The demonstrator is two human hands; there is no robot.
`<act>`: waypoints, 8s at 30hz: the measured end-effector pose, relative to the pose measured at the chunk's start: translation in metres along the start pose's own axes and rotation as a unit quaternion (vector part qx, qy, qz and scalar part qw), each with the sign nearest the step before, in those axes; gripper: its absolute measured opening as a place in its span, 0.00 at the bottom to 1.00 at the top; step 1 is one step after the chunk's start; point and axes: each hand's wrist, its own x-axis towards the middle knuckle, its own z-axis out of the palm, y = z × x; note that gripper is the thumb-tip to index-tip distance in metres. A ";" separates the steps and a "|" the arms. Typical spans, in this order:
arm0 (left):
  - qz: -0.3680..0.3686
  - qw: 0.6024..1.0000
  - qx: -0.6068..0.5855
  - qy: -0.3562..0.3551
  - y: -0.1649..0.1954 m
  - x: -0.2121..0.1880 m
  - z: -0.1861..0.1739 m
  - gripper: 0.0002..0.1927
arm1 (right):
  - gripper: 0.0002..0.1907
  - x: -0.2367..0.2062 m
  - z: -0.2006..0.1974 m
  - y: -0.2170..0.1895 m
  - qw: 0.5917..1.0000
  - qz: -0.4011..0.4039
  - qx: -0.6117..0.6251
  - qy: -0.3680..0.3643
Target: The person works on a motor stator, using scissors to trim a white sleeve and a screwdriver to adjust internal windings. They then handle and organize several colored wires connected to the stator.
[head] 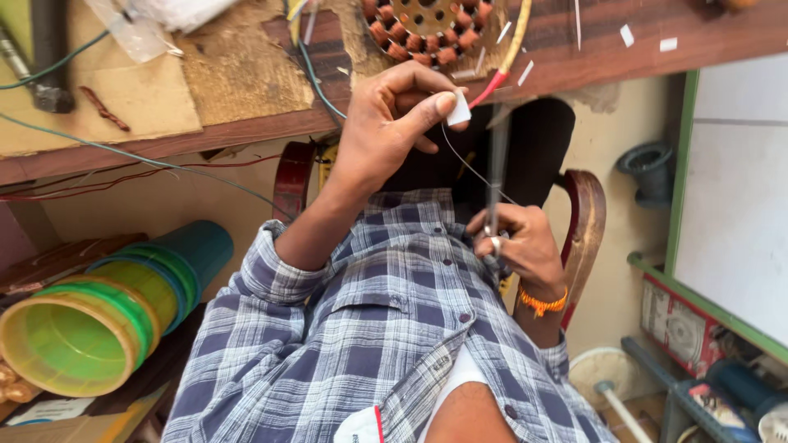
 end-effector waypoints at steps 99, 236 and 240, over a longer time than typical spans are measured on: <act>0.043 0.998 0.037 -0.021 0.034 -0.018 0.003 0.08 | 0.15 -0.023 0.031 -0.041 0.986 -0.078 -0.146 0.024; 0.267 0.894 0.357 -0.032 0.053 -0.029 0.002 0.08 | 0.08 0.069 0.068 -0.094 0.940 -0.275 -0.056 0.192; 0.296 0.865 0.398 -0.081 0.062 -0.032 -0.001 0.14 | 0.04 0.076 0.063 -0.080 0.962 -0.213 0.114 0.126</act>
